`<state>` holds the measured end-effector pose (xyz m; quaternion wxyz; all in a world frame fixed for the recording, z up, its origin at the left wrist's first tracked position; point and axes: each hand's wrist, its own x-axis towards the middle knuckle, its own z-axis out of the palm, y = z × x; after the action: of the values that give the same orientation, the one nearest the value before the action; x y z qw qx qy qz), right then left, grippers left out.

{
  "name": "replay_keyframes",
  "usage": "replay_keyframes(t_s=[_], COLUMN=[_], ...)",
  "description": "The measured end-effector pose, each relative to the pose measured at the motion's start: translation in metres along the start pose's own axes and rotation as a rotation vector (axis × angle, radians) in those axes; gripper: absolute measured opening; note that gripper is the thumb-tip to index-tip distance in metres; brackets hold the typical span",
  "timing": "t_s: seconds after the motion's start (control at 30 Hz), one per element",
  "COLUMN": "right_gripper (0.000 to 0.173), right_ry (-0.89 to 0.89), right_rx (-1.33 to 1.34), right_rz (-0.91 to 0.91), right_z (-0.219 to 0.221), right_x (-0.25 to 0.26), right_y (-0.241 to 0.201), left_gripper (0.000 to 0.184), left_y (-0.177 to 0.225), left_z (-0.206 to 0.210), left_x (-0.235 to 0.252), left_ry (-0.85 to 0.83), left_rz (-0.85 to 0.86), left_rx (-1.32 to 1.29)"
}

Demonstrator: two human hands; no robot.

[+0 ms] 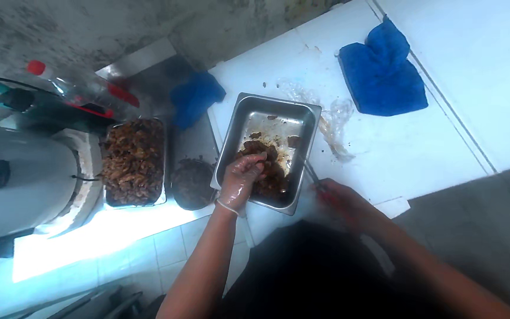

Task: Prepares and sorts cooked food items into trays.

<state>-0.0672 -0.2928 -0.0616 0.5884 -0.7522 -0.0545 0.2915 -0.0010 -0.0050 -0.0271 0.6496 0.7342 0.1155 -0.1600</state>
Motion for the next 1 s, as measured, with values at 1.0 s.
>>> replay_keyframes(t_s=[1.0], right_gripper=[0.053], right_ry=[-0.152], right_rx=[0.718], right_rz=[0.098], right_z=[0.015], right_x=[0.034], right_y=[0.023], left_gripper=[0.022], left_y=[0.003], left_z=[-0.058], left_x=[0.001], left_ry=[0.67], left_rz=[-0.081], left_rx=[0.955])
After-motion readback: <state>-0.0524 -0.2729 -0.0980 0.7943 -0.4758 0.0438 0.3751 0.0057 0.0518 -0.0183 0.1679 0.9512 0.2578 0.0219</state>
